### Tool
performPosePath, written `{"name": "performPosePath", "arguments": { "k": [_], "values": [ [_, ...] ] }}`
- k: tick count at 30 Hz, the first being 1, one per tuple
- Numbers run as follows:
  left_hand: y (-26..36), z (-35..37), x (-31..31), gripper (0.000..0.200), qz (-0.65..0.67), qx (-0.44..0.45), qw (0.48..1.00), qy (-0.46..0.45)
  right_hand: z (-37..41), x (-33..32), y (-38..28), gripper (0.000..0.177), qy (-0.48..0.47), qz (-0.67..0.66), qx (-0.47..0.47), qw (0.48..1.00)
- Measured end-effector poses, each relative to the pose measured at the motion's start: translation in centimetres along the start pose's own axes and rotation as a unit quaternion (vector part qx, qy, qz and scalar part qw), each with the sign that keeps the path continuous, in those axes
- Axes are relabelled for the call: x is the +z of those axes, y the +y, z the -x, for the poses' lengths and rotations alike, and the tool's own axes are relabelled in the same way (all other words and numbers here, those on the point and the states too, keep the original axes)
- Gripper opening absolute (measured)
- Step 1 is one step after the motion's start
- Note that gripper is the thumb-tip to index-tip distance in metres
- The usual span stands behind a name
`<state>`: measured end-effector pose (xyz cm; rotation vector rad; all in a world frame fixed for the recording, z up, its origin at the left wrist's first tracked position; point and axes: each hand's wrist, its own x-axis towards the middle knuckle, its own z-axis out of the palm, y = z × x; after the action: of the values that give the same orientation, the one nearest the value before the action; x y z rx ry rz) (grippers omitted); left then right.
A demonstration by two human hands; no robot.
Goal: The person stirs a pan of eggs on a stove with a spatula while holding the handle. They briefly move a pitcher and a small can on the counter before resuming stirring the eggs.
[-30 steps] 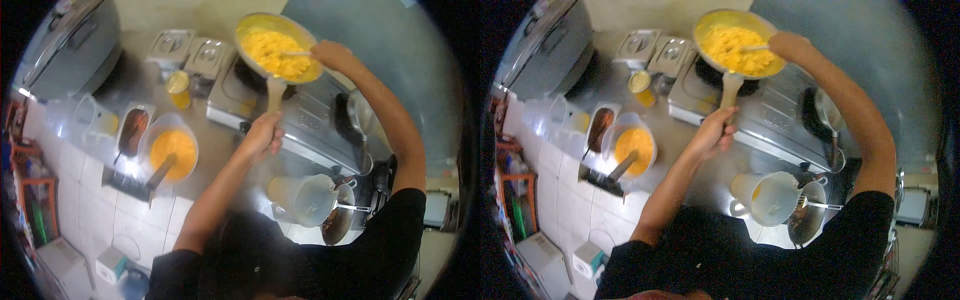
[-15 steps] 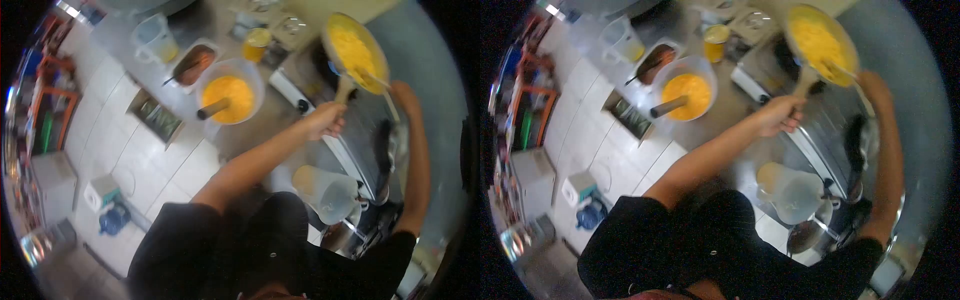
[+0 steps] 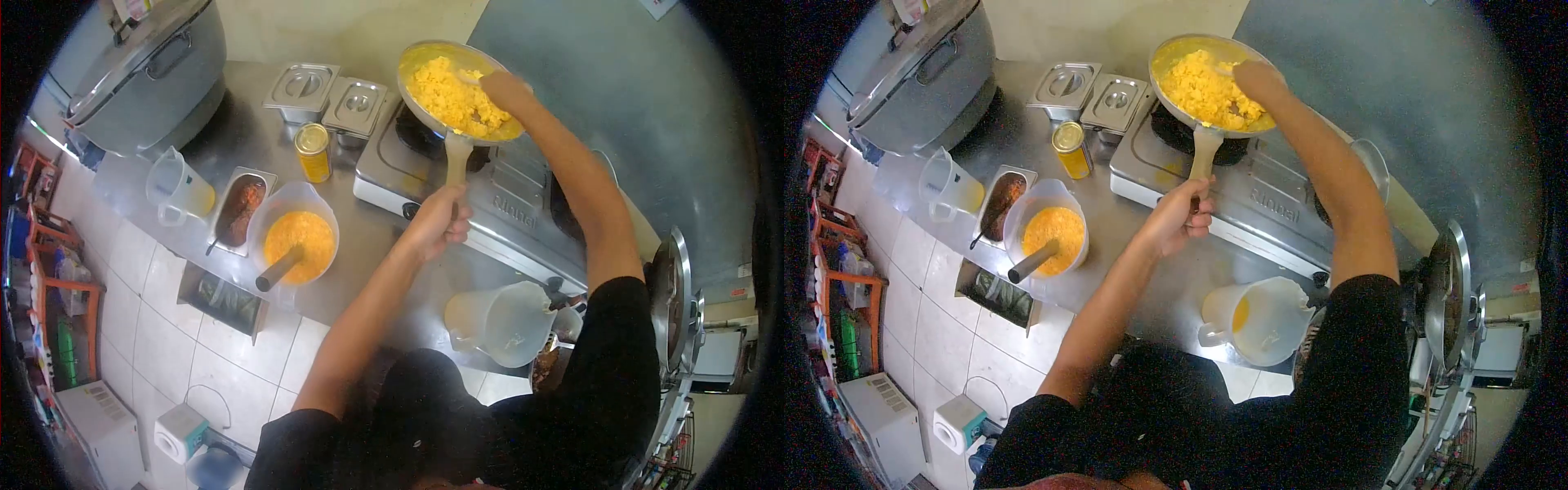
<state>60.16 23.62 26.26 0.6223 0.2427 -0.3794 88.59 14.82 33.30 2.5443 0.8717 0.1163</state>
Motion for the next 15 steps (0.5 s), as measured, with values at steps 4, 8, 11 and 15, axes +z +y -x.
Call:
{"name": "performPosePath", "arguments": {
  "k": [4, 8, 11, 15],
  "values": [
    [-0.3, 0.3, 0.4, 0.040, 0.026, -0.001, 1.000, 0.015, 5.5, -5.3, -1.5, 0.028, -0.064, -0.097, 0.089, 0.989],
    [-0.1, 0.5, 0.1, 0.037, 0.029, -0.002, 0.999, 0.016, 7.7, -6.1, 1.3, 0.027, -0.047, 0.018, -0.050, 0.997],
    [-0.3, 0.4, 0.0, 0.038, 0.025, -0.013, 1.000, 0.011, 7.7, -3.2, -0.8, 0.025, -0.060, 0.009, -0.008, 0.998],
    [-0.4, 0.2, 0.4, 0.037, 0.016, -0.012, 1.000, 0.020, 3.6, -3.6, 1.3, 0.026, -0.056, 0.001, -0.001, 0.998]
  ]
}}
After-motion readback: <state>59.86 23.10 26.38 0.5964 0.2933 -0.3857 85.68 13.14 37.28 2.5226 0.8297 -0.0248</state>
